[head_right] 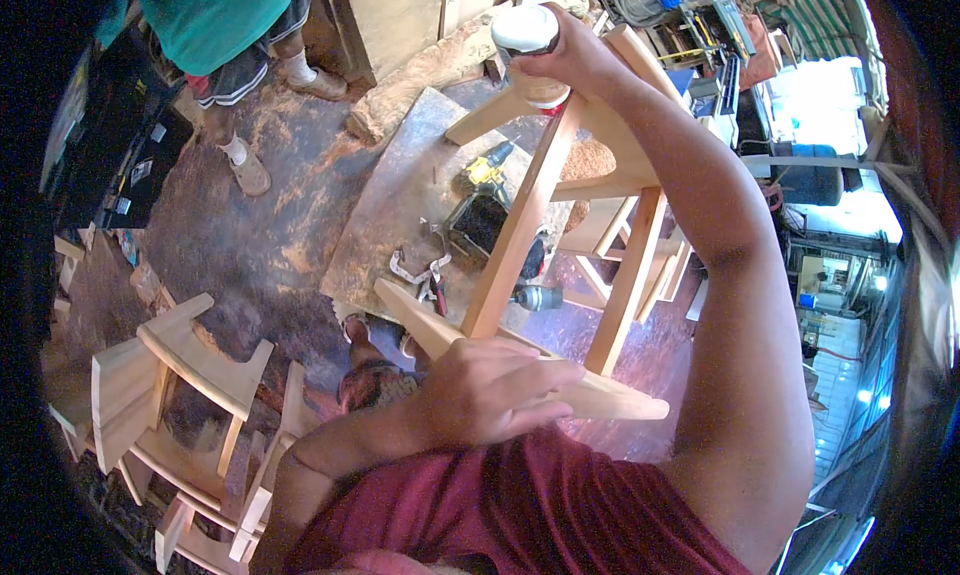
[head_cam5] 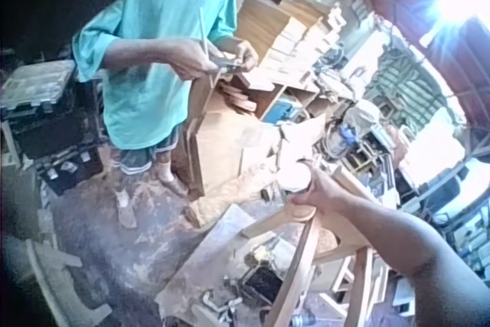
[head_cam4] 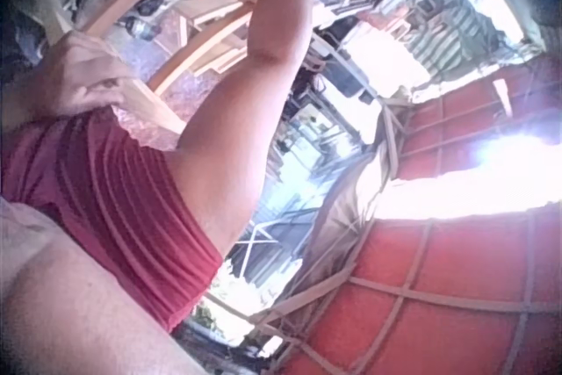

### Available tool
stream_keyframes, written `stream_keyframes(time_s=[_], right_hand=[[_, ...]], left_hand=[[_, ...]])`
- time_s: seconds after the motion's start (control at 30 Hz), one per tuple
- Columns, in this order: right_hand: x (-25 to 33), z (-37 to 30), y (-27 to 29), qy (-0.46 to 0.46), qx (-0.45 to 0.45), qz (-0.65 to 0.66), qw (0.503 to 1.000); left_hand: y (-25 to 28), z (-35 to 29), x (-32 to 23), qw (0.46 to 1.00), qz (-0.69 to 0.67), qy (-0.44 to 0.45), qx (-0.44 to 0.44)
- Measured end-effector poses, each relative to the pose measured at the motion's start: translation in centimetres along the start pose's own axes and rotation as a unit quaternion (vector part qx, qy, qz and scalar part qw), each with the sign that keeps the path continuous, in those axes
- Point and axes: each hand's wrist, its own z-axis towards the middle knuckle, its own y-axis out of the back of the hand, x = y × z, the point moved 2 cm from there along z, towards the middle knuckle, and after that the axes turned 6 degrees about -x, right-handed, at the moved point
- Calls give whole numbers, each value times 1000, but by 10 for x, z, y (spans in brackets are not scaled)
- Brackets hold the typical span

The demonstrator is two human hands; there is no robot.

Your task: The person applies glue from a bottle onto the joints of a wooden frame, wipes excess glue with a cloth, and positions a wooden panel onto the frame. They then secure the panel by driving screws through the frame into the panel using a power drill.

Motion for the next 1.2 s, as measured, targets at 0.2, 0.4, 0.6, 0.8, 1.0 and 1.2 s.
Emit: stream_keyframes(time_s=[0.2,0.4,0.6,0.8,1.0,1.2], right_hand=[[2,-15,-4,-3,30,56,998],[37,-39,-7,-40,83,233,968],[38,-54,-12,-48,61,207,975],[49,-56,-16,-58,75,225,970],[57,-64,-22,-57,104,274,954],[33,-38,-5,1,39,105,994]], left_hand=[[-2,-2,2,1000,-13,-4,-16],[-2,-2,3,1000,-12,-7,-8],[-4,-2,5,1000,-18,-22,-9],[-3,-3,3,1000,-8,-21,-2],[-4,-3,4,1000,-3,-26,-5],[-4,-2,3,1000,-14,-16,-14]])
